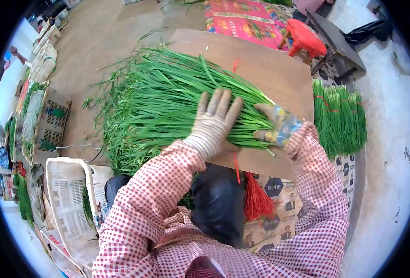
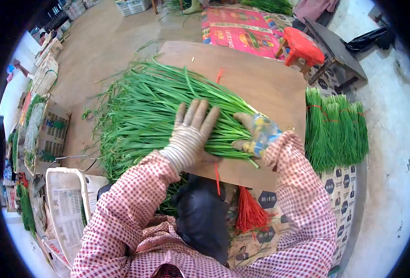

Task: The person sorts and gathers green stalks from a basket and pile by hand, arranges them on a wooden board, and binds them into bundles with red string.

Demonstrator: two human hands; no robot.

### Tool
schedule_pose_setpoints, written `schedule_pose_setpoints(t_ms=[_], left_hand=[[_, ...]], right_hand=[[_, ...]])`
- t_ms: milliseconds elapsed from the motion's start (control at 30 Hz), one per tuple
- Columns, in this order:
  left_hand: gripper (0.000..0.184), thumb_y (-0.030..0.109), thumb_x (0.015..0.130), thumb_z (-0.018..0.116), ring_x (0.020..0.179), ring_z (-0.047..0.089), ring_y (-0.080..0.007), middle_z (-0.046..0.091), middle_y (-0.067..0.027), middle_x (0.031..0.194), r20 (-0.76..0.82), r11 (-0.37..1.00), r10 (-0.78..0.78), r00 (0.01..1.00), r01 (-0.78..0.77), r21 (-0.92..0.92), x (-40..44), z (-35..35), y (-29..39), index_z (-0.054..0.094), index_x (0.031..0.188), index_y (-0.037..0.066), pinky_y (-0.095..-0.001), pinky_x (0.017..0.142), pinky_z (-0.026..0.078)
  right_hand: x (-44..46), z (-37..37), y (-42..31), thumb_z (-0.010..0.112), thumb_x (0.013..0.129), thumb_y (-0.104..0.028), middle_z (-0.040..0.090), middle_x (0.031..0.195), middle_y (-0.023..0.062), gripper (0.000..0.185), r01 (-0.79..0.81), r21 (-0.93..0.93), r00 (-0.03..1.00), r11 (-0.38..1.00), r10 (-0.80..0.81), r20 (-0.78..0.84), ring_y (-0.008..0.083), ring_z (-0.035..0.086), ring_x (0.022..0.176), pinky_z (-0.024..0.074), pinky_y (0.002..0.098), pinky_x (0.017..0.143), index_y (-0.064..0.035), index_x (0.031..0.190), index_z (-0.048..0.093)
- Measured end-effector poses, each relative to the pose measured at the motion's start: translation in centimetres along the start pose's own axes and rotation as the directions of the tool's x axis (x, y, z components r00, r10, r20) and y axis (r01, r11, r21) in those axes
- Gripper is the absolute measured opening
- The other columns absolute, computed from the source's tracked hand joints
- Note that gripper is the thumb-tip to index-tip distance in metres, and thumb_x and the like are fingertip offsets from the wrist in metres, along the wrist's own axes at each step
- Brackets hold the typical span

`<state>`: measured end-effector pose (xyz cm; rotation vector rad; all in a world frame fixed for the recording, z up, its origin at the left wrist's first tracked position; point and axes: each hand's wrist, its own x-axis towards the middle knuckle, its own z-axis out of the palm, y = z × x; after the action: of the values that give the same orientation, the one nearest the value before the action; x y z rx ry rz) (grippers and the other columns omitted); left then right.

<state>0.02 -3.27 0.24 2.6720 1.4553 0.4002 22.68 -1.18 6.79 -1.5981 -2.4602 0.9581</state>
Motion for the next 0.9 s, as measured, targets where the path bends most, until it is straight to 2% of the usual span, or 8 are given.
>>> schedule_pose_setpoints(t_ms=[100,167,333,500,633,733,833,900], left_hand=[[0.13,0.059,0.047,0.084,0.141,0.022,-0.041,0.029,-0.0245,0.148,-0.039,0.998,-0.062,0.997,0.061,-0.027,-0.2,0.6,-1.4,0.024,0.147,0.003,-0.0585,0.114,0.012],[0.134,0.061,0.043,0.084,0.141,0.023,-0.041,0.03,-0.0248,0.147,-0.054,0.997,-0.07,0.996,0.069,-0.022,-0.5,0.5,-1.7,0.023,0.147,0.002,-0.0587,0.114,0.012],[0.126,0.063,0.049,0.081,0.139,0.025,-0.0424,0.03,-0.0253,0.147,-0.153,0.994,-0.108,0.982,0.107,-0.015,-1.4,-0.1,-1.5,0.027,0.145,0.001,-0.0598,0.113,0.013],[0.122,0.063,0.054,0.078,0.141,0.021,-0.0414,0.027,-0.0246,0.149,-0.114,0.999,-0.038,0.993,0.038,-0.003,-1.5,0.3,-0.9,0.024,0.148,0.005,-0.0646,0.111,0.009],[0.12,0.064,0.055,0.077,0.141,0.02,-0.0414,0.026,-0.0237,0.15,-0.091,0.999,-0.04,0.995,0.042,0.02,0.0,0.6,-0.1,0.024,0.149,0.01,-0.0652,0.111,0.008],[0.119,0.065,0.056,0.076,0.142,0.019,-0.0408,0.024,-0.0224,0.152,-0.017,0.998,-0.055,0.998,0.055,0.043,0.5,0.0,-0.3,0.024,0.149,0.013,-0.0649,0.111,0.008],[0.119,0.061,0.055,0.079,0.143,0.018,-0.0394,0.023,-0.0216,0.153,0.077,0.997,-0.075,0.994,0.072,0.036,1.4,-1.0,-0.4,0.024,0.149,0.014,-0.0635,0.112,0.01],[0.124,0.057,0.051,0.083,0.144,0.018,-0.0381,0.023,-0.0213,0.153,0.223,0.997,-0.083,0.971,0.082,0.014,2.5,-0.7,-1.1,0.022,0.15,0.014,-0.0615,0.113,0.012]], right_hand=[[-1.7,0.4,2.9,0.075,0.077,-0.045,0.052,0.13,0.0253,0.085,-0.032,0.304,0.988,0.952,0.075,-0.132,0.038,0.048,0.126,0.0396,0.044,0.105,-0.0003,0.14,0.039],[-2.4,0.4,5.2,0.072,0.079,-0.048,0.051,0.133,0.0229,0.087,0.087,-0.167,0.838,0.982,-0.163,-0.52,0.0363,0.047,0.127,0.0369,0.0435,0.107,-0.0027,0.143,0.035],[-2.7,5.6,8.4,0.058,0.088,-0.05,0.043,0.142,0.0172,0.079,0.215,0.297,0.784,0.93,0.017,-0.621,0.0311,0.043,0.131,0.0351,0.0415,0.109,-0.0055,0.146,0.03],[-0.6,13.0,10.2,0.044,0.096,-0.049,0.039,0.146,0.0111,0.068,0.399,0.892,0.654,0.212,0.617,-0.439,0.0256,0.042,0.132,0.035,0.0399,0.11,-0.007,0.147,0.028],[5.3,17.6,10.3,0.037,0.102,-0.037,0.044,0.141,0.0174,0.057,0.605,0.478,0.29,0.637,0.383,-0.877,0.0253,0.041,0.132,0.0328,0.0361,0.112,-0.0048,0.148,0.026],[2.8,13.9,8.6,0.039,0.101,-0.039,0.045,0.14,0.016,0.059,0.64,0.733,0.497,0.23,0.604,-0.623,0.0259,0.042,0.131,0.0308,0.0365,0.112,-0.0037,0.148,0.026],[-0.6,10.8,9.9,0.052,0.096,-0.037,0.044,0.139,0.0132,0.049,0.259,0.952,0.786,-0.162,0.608,-0.11,0.0263,0.044,0.127,0.0369,0.0407,0.108,-0.0092,0.136,0.048],[-3.4,8.5,5.2,0.067,0.088,-0.019,0.053,0.128,0.0125,0.026,0.237,0.251,0.565,0.938,0.077,-0.821,0.0261,0.046,0.124,0.0395,0.0405,0.104,-0.0094,0.112,0.065]])
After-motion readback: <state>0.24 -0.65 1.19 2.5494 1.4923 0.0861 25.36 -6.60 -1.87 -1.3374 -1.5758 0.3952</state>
